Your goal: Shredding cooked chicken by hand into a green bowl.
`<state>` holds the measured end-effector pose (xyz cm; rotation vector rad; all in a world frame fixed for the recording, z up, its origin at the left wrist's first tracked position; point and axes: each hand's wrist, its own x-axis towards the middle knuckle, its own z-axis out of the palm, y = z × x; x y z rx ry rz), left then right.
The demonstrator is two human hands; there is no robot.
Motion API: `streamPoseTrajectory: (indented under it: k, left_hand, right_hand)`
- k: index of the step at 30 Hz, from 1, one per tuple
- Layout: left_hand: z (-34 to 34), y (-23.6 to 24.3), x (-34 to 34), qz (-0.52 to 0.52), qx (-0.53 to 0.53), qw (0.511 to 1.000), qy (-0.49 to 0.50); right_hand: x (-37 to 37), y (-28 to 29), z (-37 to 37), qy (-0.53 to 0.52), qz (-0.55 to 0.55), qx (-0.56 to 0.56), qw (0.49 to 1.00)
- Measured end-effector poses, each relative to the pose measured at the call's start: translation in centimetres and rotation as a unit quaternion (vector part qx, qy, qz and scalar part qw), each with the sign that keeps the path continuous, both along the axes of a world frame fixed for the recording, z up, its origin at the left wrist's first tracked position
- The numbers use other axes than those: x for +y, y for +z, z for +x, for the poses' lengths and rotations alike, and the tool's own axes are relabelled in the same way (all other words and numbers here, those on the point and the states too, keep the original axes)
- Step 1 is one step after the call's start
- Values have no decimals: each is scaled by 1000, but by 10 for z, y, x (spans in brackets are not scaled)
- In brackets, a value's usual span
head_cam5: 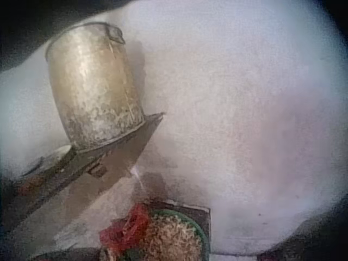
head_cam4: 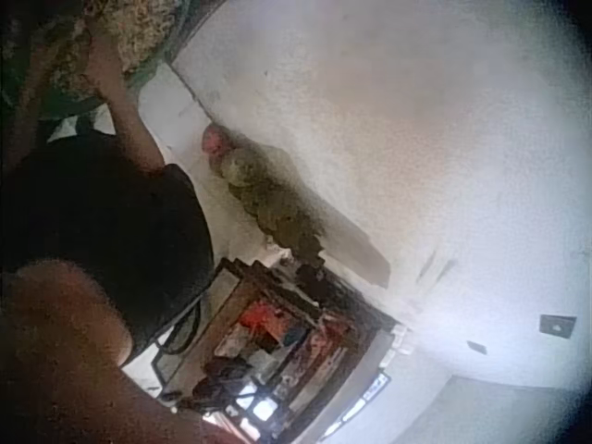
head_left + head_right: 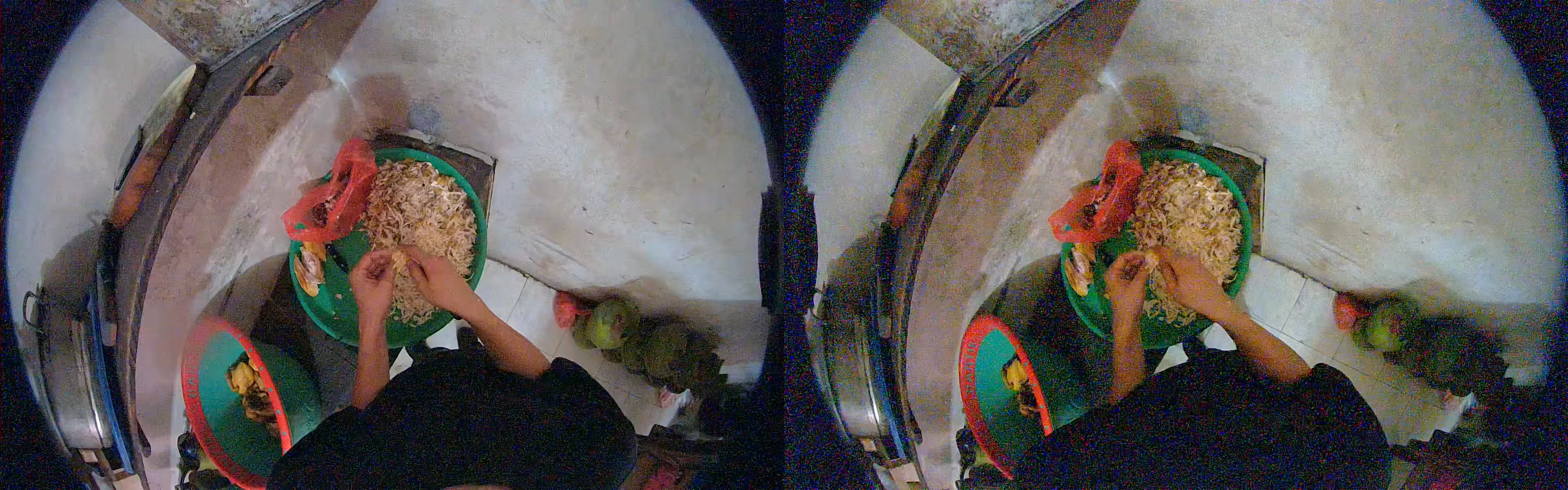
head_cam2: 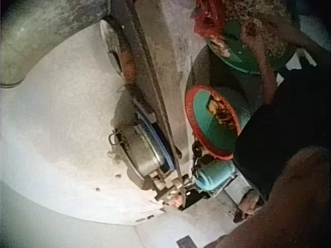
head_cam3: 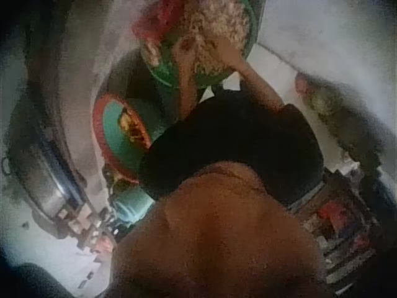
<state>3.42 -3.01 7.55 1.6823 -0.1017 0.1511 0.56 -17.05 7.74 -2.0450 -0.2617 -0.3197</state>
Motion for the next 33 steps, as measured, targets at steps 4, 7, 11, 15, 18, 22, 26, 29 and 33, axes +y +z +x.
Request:
streamPoseTrajectory:
  k: [4, 7, 11, 15, 18, 22, 26, 29, 33]
  left_hand:
    - [1, 3, -1, 6, 1, 1000, -9]
    - [0, -2, 0, -18, 1, 1000, 19]
    - [1, -6, 6, -95, 32, 995, 12]
    - [5, -11, 7, -24, -2, 999, 23]
    - [6, -16, 8, -18, -18, 1000, 17]
    - [-2, 3, 0, -86, 69, 994, -8]
    - [2, -12, 7, -24, 44, 999, 10]
    - [5, -25, 10, -37, -68, 997, -24]
    - [-3, -7, 3, -74, 69, 995, 10]
  right_hand:
    - [-1, 1, 5, -44, -33, 98, 994]
    - [-6, 0, 9, -89, -11, 67, 994]
    - [-16, -3, 14, -84, 9, 44, 996]
    - [-8, 10, -2, 108, 80, 149, 980]
    - [-3, -5, 6, 59, 20, 37, 997]
    - [-16, -4, 12, 29, 43, 102, 993]
    - [-14, 8, 3, 82, 33, 69, 994]
    - [-3, 4, 3, 110, 4, 112, 988]
    - [-6, 3, 6, -27, -34, 201, 979]
